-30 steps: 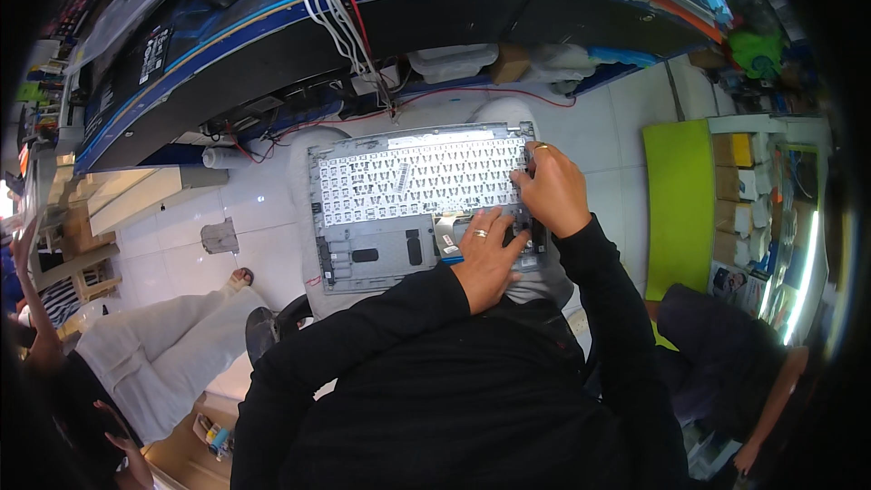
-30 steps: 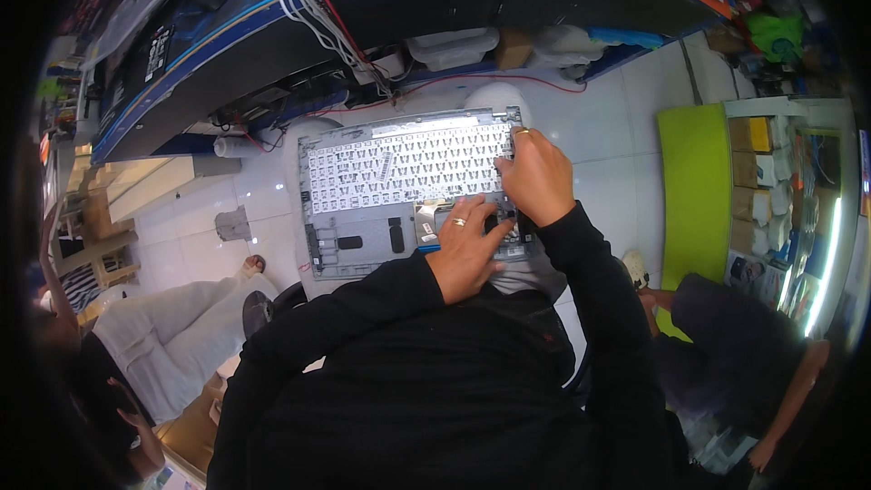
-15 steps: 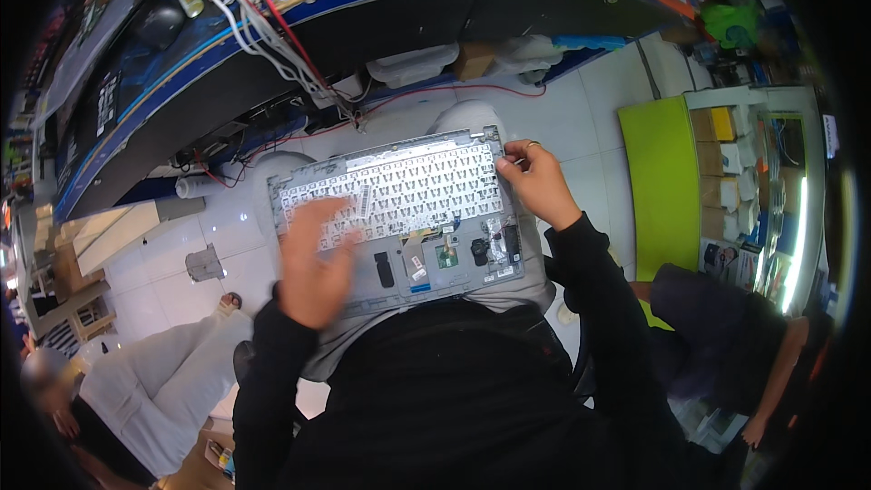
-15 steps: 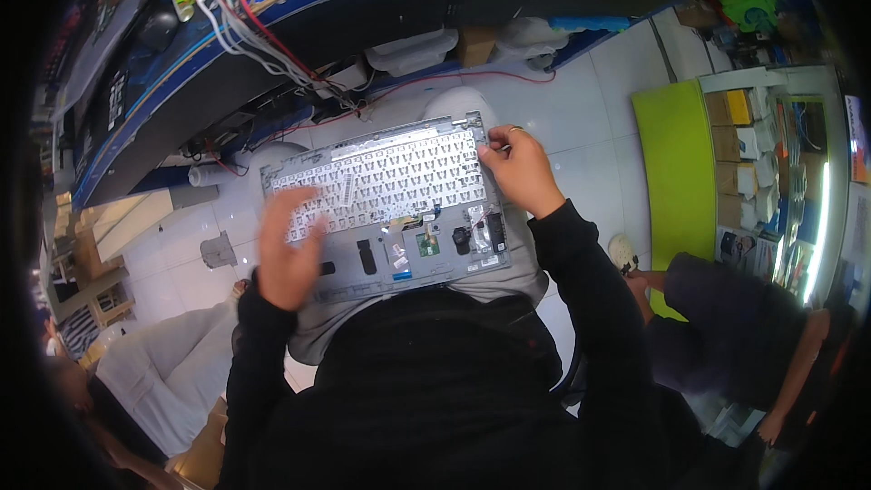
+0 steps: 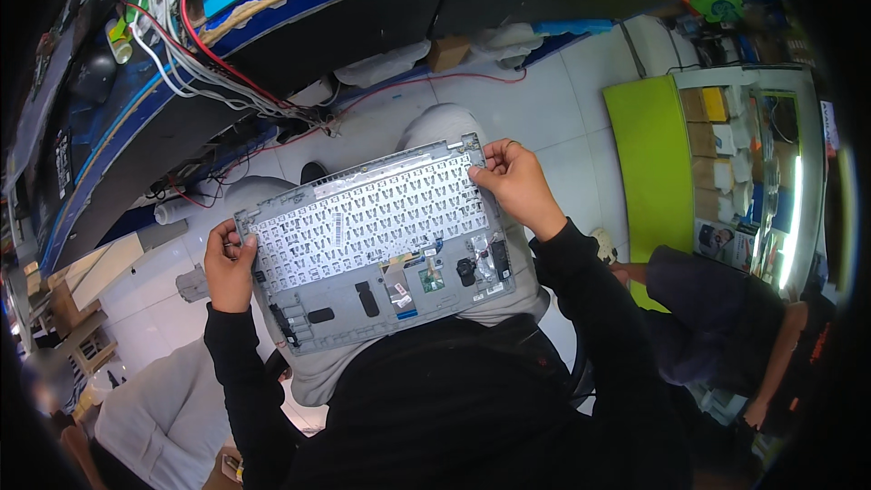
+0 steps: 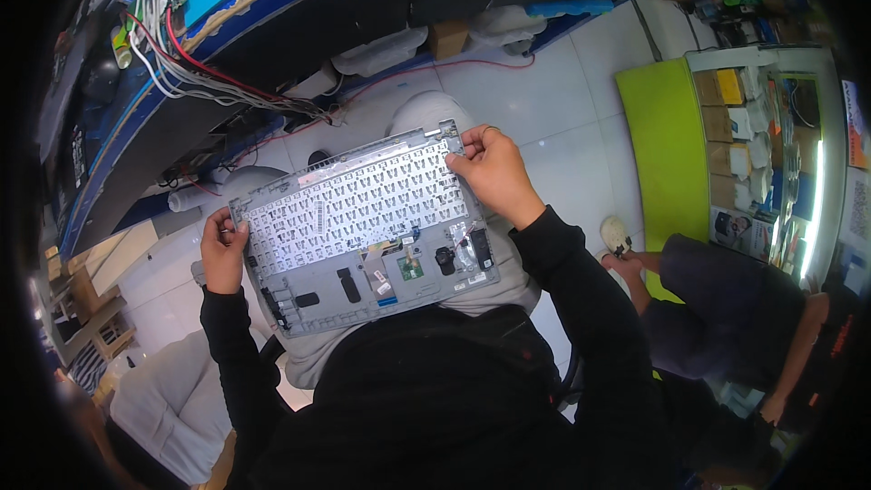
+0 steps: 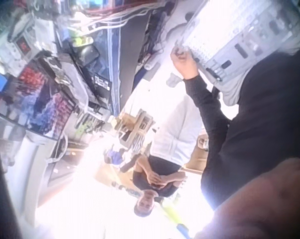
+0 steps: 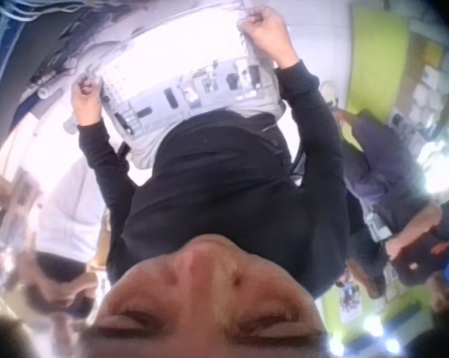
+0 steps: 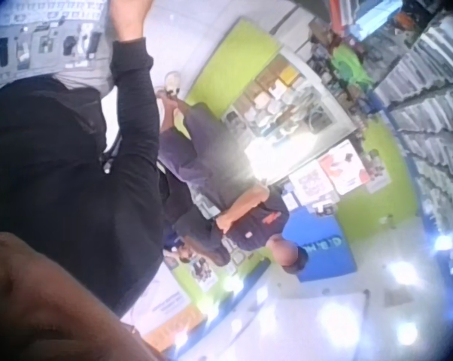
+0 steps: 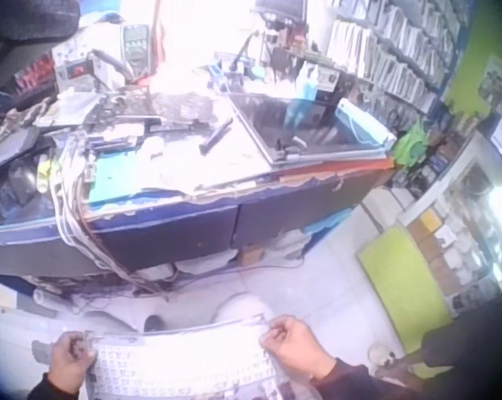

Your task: The person uses a screwdriver to remove screws from the internal components of a laptop, detaches the keyboard cover and internal shield, and luego aligns and presses a replacement keyboard into the laptop chassis.

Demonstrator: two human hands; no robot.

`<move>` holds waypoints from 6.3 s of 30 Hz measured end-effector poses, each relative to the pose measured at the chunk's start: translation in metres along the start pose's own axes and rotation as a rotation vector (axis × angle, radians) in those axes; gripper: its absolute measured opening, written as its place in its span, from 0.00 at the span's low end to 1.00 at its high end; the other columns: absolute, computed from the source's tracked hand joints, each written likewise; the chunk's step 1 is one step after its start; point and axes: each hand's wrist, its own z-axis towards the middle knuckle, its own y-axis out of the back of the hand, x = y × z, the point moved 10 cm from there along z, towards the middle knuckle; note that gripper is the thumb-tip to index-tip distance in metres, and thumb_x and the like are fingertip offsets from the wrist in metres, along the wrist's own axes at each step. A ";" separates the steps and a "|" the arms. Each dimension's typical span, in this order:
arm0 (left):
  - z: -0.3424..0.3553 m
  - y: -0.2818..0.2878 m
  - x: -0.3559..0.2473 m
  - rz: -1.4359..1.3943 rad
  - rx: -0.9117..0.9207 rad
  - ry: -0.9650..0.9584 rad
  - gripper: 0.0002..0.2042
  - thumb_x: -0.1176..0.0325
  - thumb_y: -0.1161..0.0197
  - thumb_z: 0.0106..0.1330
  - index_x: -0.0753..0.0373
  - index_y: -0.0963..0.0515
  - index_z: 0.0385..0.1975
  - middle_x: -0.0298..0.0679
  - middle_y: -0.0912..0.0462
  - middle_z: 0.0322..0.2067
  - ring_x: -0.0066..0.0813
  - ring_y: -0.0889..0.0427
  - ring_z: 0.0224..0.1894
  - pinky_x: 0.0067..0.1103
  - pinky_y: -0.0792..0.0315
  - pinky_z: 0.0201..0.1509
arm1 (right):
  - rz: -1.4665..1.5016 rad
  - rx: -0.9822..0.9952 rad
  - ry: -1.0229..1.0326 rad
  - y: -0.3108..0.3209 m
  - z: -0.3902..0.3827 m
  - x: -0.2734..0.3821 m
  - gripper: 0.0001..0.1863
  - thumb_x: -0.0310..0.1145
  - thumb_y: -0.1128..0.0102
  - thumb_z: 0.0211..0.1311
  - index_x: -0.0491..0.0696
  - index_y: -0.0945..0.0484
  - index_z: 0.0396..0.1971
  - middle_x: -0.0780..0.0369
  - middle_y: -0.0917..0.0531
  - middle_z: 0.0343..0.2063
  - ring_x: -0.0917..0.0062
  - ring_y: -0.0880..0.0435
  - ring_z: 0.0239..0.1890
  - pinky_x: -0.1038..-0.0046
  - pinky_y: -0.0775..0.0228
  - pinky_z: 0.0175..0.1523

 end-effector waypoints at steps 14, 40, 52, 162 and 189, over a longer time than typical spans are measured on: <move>0.006 -0.002 0.010 -0.111 0.051 0.033 0.24 0.73 0.27 0.66 0.71 0.28 0.60 0.30 0.27 0.41 0.11 0.32 0.34 0.11 0.32 0.41 | 0.091 0.021 -0.064 -0.003 0.003 -0.004 0.15 0.26 0.29 0.64 0.35 0.20 0.45 0.63 0.16 0.35 0.84 0.19 0.35 0.82 0.25 0.43; 0.001 -0.006 -0.014 -0.051 0.034 -0.006 0.27 0.74 0.29 0.65 0.72 0.28 0.64 0.32 0.24 0.44 0.13 0.31 0.35 0.11 0.32 0.42 | 0.070 -0.041 -0.034 0.000 0.009 -0.004 0.13 0.29 0.27 0.62 0.37 0.20 0.39 0.66 0.18 0.28 0.86 0.23 0.29 0.80 0.28 0.35; 0.007 -0.010 -0.011 -0.231 0.145 0.103 0.23 0.77 0.29 0.63 0.70 0.27 0.58 0.33 0.22 0.41 0.15 0.26 0.38 0.12 0.28 0.44 | 0.031 -0.058 0.002 0.001 0.010 -0.001 0.12 0.30 0.28 0.62 0.39 0.22 0.35 0.68 0.21 0.26 0.87 0.26 0.28 0.81 0.31 0.34; -0.044 -0.002 -0.026 -0.378 0.238 -0.015 0.09 0.71 0.30 0.68 0.68 0.19 0.41 0.30 0.24 0.22 0.15 0.30 0.25 0.21 0.33 0.31 | -0.665 0.351 0.884 -0.290 -0.072 0.215 0.24 0.41 0.22 0.48 0.36 0.17 0.37 0.47 0.14 0.29 0.49 0.15 0.33 0.56 0.26 0.47; -0.040 -0.027 -0.020 -0.309 0.229 -0.005 0.22 0.68 0.25 0.65 0.72 0.29 0.49 0.47 0.16 0.42 0.30 0.16 0.45 0.27 0.21 0.51 | -0.783 0.568 0.643 -0.236 -0.037 0.172 0.27 0.34 0.28 0.54 0.37 0.21 0.53 0.43 0.13 0.45 0.47 0.15 0.49 0.54 0.25 0.59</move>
